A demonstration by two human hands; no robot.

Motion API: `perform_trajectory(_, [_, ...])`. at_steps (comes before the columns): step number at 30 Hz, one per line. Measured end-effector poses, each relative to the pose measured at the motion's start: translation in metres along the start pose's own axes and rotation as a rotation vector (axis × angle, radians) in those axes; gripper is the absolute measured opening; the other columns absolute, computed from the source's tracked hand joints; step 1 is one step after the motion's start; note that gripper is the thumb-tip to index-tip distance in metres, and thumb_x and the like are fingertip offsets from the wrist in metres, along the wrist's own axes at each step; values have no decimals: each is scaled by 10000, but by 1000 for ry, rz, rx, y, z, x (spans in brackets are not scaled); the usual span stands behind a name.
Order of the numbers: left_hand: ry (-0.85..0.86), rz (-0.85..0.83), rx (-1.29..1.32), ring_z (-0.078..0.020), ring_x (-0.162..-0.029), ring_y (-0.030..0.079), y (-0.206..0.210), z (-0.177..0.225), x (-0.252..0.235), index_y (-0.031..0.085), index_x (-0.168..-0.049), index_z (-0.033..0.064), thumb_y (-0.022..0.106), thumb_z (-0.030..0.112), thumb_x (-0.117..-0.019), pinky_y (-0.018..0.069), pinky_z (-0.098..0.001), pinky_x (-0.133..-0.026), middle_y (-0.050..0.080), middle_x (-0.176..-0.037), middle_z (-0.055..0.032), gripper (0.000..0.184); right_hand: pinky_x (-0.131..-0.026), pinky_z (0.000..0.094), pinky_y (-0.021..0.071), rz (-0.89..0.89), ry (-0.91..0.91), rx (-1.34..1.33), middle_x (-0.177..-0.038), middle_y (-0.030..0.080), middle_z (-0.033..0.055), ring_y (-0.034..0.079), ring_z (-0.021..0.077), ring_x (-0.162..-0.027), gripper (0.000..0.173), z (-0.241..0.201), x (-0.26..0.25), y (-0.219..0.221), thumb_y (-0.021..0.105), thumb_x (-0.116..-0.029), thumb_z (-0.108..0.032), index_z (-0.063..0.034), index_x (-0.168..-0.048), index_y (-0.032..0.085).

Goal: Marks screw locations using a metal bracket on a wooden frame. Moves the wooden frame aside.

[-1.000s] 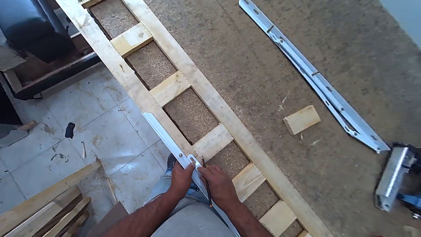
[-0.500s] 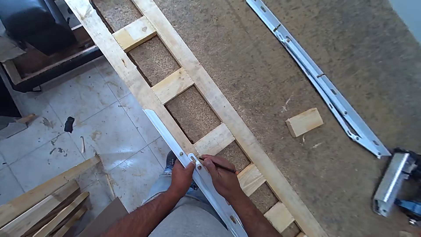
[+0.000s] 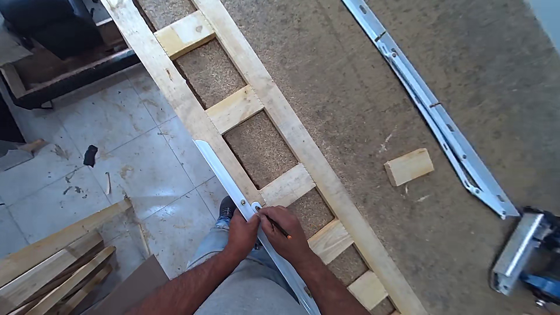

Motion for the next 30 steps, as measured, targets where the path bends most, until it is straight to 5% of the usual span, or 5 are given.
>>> perform_trajectory(9, [-38, -15, 16, -240, -915, 745, 0, -4, 0, 523, -1308, -36, 690, 115, -970, 637, -425, -827, 723, -1043, -173, 406, -620, 289, 531, -261, 386, -60, -719, 667, -66, 617, 52, -636, 171, 11, -18, -14, 609, -982, -222, -177, -919, 761])
perform_trajectory(12, [-41, -17, 24, -246, -921, 747, 0, -5, -1, 515, -1325, -31, 695, 110, -968, 639, -427, -829, 723, -1055, -176, 424, -644, 353, 531, -352, 455, 52, -726, 665, -40, 632, 94, -665, 173, 5, -24, -15, 603, -990, -249, -179, -919, 745])
perform_trajectory(22, [-15, -34, 47, -233, -926, 746, 0, -7, -2, 500, -1349, -14, 697, 132, -973, 638, -416, -833, 726, -1059, -164, 449, -727, 294, 584, -256, 212, 30, -846, 714, -34, 677, 65, -771, 158, 2, -22, -7, 630, -989, -226, -164, -992, 775])
perform_trajectory(27, [-1, -36, 14, -225, -929, 744, -1, -6, -1, 521, -1333, -9, 676, 145, -984, 632, -422, -843, 731, -1049, -154, 412, -856, 307, 592, -211, -79, 152, -957, 750, -10, 708, 118, -943, 207, -4, -9, -10, 593, -1011, -213, -128, -1049, 777])
perform_trajectory(30, [0, -43, -17, -223, -939, 737, -2, -7, -2, 516, -1354, 4, 673, 158, -987, 625, -427, -842, 725, -1065, -149, 428, -759, 335, 601, -162, -31, 214, -863, 735, 3, 711, 143, -845, 192, -9, -4, -8, 600, -977, -206, -122, -947, 771])
Point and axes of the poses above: each hand's wrist, its own x-axis away from the middle knuckle, its own y-axis out of the palm, z = x × y, the point moved 5 cm from there along -x, towards the middle knuckle
